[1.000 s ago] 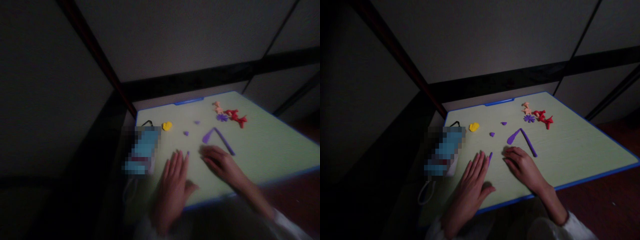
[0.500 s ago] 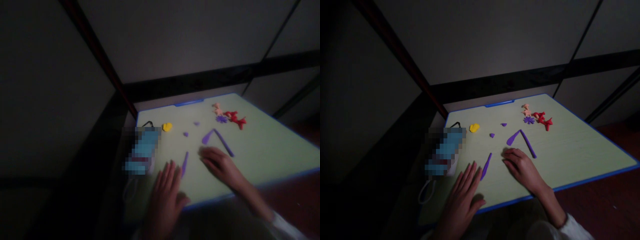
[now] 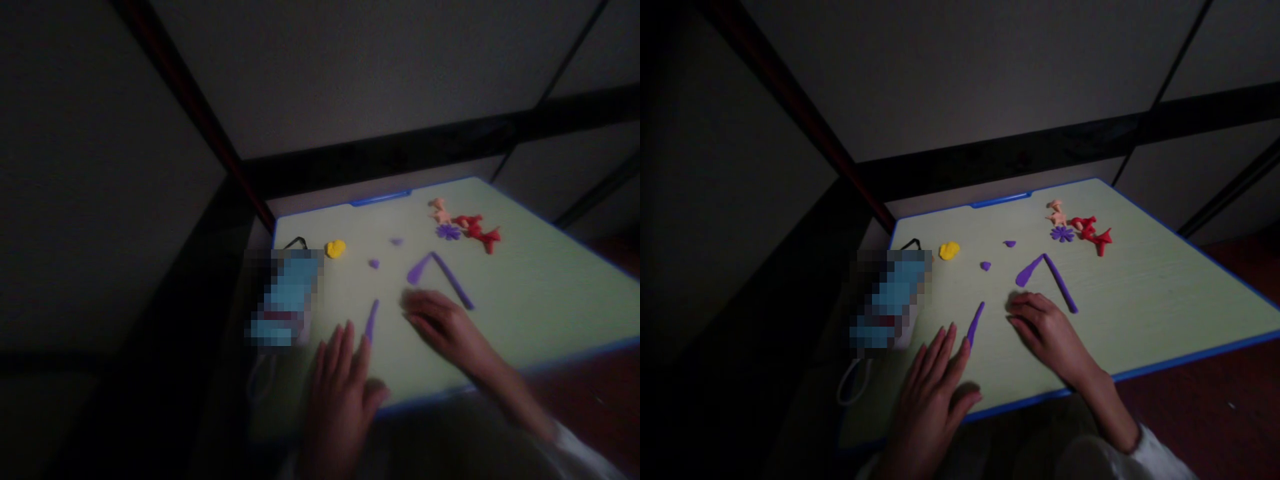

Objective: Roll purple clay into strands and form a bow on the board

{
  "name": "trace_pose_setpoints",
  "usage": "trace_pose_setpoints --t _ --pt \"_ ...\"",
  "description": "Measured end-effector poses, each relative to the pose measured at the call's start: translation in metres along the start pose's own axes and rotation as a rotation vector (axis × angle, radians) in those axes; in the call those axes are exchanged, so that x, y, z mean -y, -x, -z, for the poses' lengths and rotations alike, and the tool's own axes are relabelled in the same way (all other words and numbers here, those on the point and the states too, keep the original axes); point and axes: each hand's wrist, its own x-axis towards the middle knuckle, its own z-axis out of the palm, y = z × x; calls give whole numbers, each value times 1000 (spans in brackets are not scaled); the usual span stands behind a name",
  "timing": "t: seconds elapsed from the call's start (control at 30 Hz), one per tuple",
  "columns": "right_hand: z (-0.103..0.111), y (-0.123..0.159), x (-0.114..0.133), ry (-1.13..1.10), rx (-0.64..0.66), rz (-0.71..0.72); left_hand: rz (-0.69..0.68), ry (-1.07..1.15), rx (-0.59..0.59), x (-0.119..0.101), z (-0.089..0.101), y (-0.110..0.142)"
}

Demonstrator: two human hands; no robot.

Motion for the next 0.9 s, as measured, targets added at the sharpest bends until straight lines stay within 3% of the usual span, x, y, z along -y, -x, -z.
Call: trace_pose_setpoints --t 0.2,0.43,0.9 --pt "3 -1 2 -8 26 -21 27 17 14 -2 2 -4" --pt "3 -1 4 -24 13 -43 -64 84 88 11 5 0" --pt "3 -1 3 -24 29 -41 4 9 99 -8 6 -12"
